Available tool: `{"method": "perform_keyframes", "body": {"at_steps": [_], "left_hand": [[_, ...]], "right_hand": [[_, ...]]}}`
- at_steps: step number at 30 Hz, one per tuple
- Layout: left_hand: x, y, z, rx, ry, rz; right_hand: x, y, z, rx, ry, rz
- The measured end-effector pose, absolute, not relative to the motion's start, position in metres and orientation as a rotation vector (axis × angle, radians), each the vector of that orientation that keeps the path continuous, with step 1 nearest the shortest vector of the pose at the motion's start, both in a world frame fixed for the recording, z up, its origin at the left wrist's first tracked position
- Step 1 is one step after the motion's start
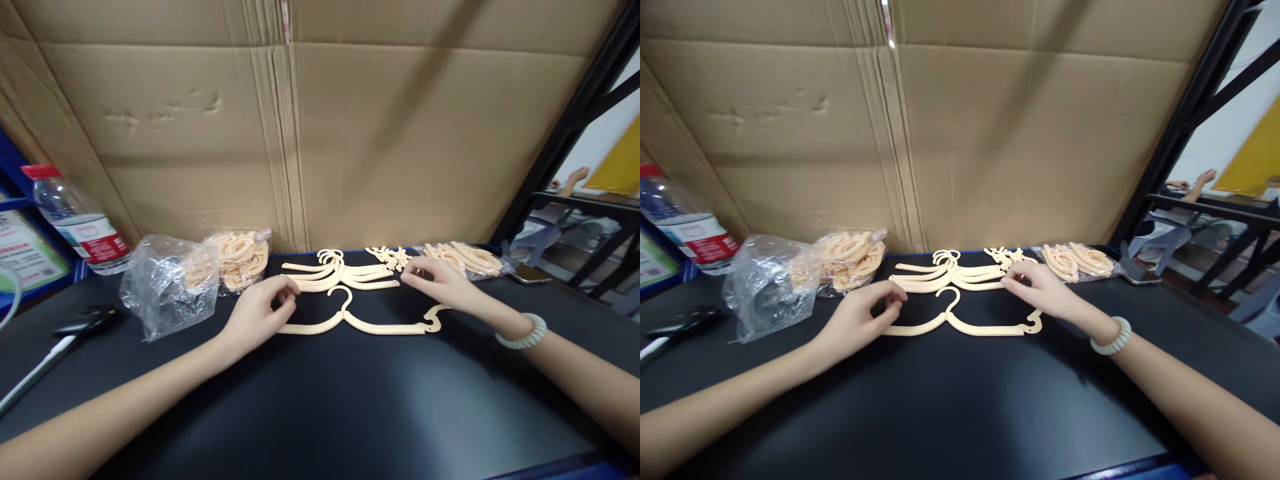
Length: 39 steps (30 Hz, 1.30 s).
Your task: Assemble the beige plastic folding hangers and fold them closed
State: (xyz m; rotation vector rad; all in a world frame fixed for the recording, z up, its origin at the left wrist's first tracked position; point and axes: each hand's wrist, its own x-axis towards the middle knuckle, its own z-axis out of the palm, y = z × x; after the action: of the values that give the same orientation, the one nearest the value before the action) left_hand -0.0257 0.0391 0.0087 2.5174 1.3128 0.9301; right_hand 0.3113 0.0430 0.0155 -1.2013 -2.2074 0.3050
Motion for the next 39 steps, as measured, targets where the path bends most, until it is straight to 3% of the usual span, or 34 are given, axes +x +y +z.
{"method": "perform_keyframes", "body": {"at_steps": [8,31,39], "left_hand": [[-0.053,0.080,0.002,2.526,1.259,1.141],[-0.050,0.079,-0.010,2.755,1.190,1.058],[-0.050,0.080,-0.010,2.786,1.187,1.027]], "right_hand": [[0.355,0.077,0.002,-1.404,-2.040,-0.062],[0.364,0.087,-0.007,-1.426,-2.106,-0.144],[0.371,0.084,0.002,-1.359,-2.400,-0.213]]}}
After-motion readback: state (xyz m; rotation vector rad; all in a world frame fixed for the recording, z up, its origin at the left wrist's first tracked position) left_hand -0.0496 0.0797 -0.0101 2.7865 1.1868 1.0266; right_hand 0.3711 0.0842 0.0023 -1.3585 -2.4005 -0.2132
